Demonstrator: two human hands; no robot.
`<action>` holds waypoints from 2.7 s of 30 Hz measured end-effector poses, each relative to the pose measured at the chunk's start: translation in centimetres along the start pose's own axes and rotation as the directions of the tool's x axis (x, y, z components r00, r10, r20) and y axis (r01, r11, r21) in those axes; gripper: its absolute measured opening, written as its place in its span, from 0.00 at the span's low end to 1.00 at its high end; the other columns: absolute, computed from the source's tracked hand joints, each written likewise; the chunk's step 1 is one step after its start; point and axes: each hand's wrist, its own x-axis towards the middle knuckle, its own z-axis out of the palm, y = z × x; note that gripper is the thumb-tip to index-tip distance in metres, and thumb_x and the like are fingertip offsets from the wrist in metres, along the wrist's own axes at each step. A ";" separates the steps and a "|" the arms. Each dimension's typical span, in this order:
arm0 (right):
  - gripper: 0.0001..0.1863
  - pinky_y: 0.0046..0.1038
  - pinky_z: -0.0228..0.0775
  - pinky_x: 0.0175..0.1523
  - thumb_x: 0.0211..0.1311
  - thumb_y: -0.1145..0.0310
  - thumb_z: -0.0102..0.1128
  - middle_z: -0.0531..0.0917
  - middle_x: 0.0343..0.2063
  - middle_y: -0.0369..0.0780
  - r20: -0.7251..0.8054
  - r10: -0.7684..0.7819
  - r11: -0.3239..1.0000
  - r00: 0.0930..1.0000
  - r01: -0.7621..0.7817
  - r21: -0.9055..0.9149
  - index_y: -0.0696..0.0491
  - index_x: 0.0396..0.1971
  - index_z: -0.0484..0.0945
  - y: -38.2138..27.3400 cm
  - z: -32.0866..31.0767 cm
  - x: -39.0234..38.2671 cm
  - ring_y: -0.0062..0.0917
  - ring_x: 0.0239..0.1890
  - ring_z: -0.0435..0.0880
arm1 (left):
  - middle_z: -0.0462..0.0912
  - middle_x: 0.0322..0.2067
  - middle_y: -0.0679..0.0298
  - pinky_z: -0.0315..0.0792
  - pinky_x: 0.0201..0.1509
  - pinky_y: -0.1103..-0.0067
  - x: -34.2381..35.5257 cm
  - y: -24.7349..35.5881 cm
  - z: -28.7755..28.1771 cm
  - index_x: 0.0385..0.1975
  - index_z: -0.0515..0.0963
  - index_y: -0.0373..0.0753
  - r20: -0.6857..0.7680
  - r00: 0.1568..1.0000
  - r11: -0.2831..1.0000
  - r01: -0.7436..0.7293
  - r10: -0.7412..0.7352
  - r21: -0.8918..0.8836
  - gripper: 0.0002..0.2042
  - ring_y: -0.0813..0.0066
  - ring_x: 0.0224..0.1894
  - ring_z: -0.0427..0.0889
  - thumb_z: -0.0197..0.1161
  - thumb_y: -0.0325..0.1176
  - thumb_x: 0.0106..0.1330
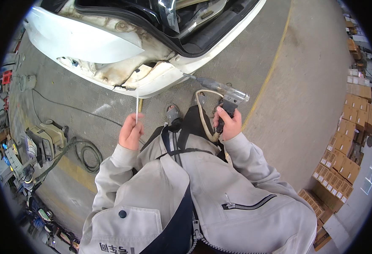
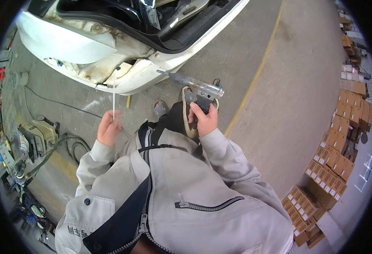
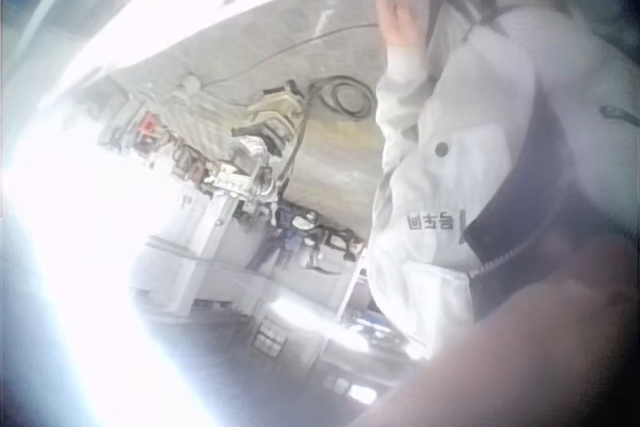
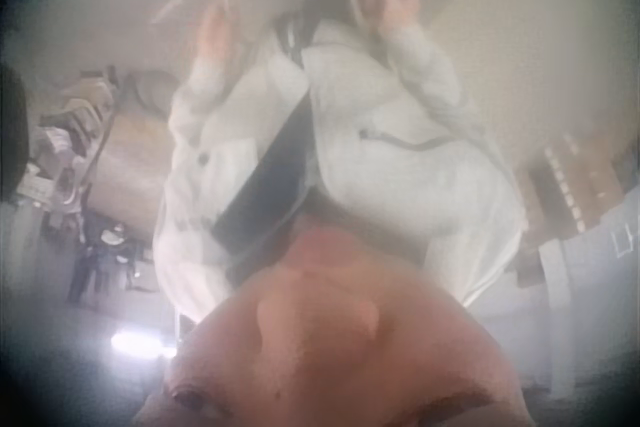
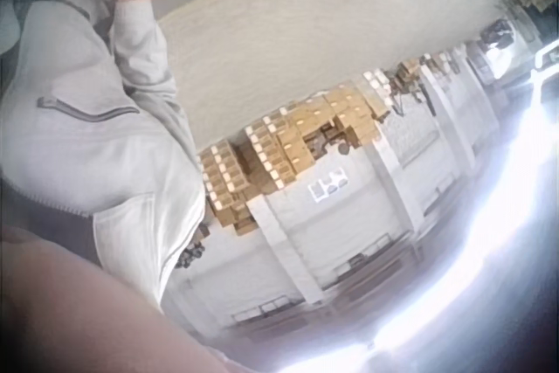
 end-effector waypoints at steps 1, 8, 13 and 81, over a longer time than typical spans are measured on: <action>0.10 0.28 0.69 0.27 0.68 0.70 0.64 0.78 0.22 0.39 0.004 -0.014 1.000 1.000 0.014 0.002 0.57 0.41 0.74 -0.4 0.0 -0.1 0.25 0.20 0.76 | 0.67 0.24 0.76 0.59 0.29 0.85 0.1 0.5 0.0 0.56 0.77 0.37 0.020 1.000 1.000 -0.017 0.017 -0.005 0.12 0.88 0.25 0.63 0.49 0.29 0.81; 0.09 0.28 0.69 0.27 0.68 0.70 0.65 0.78 0.22 0.39 0.020 -0.096 0.995 0.995 0.096 -0.018 0.56 0.40 0.74 -1.8 0.3 -0.3 0.25 0.20 0.76 | 0.69 0.23 0.75 0.65 0.31 0.84 1.5 2.1 0.5 0.53 0.80 0.37 0.011 0.974 0.914 -0.217 0.227 0.342 0.11 0.85 0.25 0.67 0.53 0.28 0.79; 0.10 0.26 0.70 0.27 0.68 0.69 0.66 0.79 0.23 0.37 0.097 -0.076 0.986 0.992 0.089 -0.141 0.58 0.41 0.76 -4.3 0.7 -0.6 0.22 0.21 0.77 | 0.77 0.24 0.72 0.69 0.33 0.84 2.6 1.9 1.4 0.46 0.83 0.35 -0.086 0.987 0.970 -0.118 0.139 0.211 0.08 0.85 0.26 0.73 0.58 0.29 0.77; 0.09 0.22 0.68 0.25 0.67 0.71 0.67 0.78 0.21 0.34 0.065 0.051 0.991 0.997 -0.059 0.123 0.59 0.40 0.76 6.1 2.8 8.8 0.16 0.19 0.75 | 0.82 0.32 0.67 0.78 0.30 0.70 17.2 4.9 7.4 0.31 0.86 0.45 0.317 0.840 -0.059 -0.325 0.440 0.944 0.02 0.62 0.28 0.84 0.69 0.33 0.61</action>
